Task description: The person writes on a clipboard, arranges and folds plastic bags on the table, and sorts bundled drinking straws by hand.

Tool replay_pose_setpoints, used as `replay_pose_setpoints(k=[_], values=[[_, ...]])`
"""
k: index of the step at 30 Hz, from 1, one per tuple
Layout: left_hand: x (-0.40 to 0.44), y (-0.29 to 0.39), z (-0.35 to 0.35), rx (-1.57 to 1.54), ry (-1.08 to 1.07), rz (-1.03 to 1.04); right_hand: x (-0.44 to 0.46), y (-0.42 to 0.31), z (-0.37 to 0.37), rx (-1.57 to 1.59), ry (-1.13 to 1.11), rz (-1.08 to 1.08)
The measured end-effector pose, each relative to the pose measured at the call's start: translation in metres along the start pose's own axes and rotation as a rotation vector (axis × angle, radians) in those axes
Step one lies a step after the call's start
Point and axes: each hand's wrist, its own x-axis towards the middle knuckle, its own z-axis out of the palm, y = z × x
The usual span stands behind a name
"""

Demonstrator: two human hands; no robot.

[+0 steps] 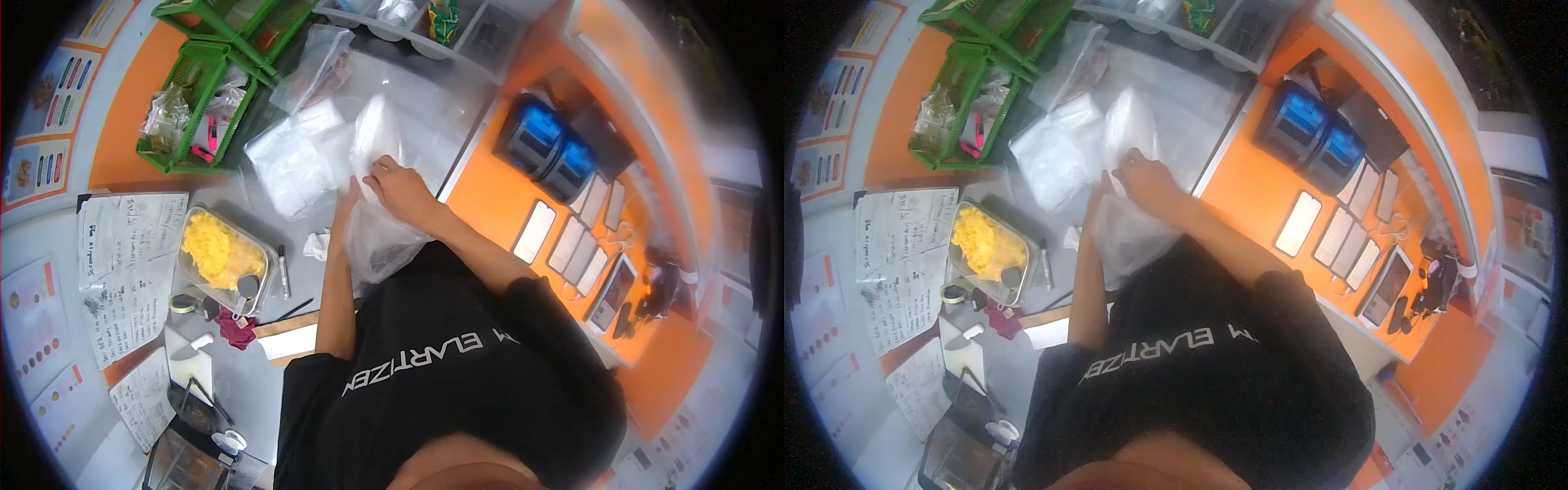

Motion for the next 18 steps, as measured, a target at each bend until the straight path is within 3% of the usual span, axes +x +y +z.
replay_pose_setpoints(k=[1,3,6,9,10,13,16,18], values=[[-0.002,0.005,-0.003,-0.144,0.016,-0.152,0.001,0.004,0.007,-0.007,0.014,-0.036],[0.022,-0.028,-0.017,0.076,0.057,0.105,0.009,0.014,0.018,-0.027,0.041,-0.114],[-0.009,-0.005,0.009,0.265,0.075,0.352,0.014,0.023,0.0,0.2,0.16,-0.259],[-0.004,-0.004,0.009,0.648,0.082,0.426,0.017,0.025,-0.031,0.297,0.111,-0.208],[0.004,-0.01,0.004,0.822,0.08,0.425,0.015,0.017,-0.04,0.352,0.077,-0.088],[0.02,-0.019,0.001,0.543,-0.065,0.367,0.019,0.024,-0.039,0.324,0.016,-0.018],[0.013,-0.018,0.011,0.451,-0.104,0.575,0.0,0.022,-0.051,0.473,0.283,0.116],[0.01,-0.013,0.01,0.468,-0.156,0.537,-0.037,0.017,-0.077,0.394,0.462,0.095]])
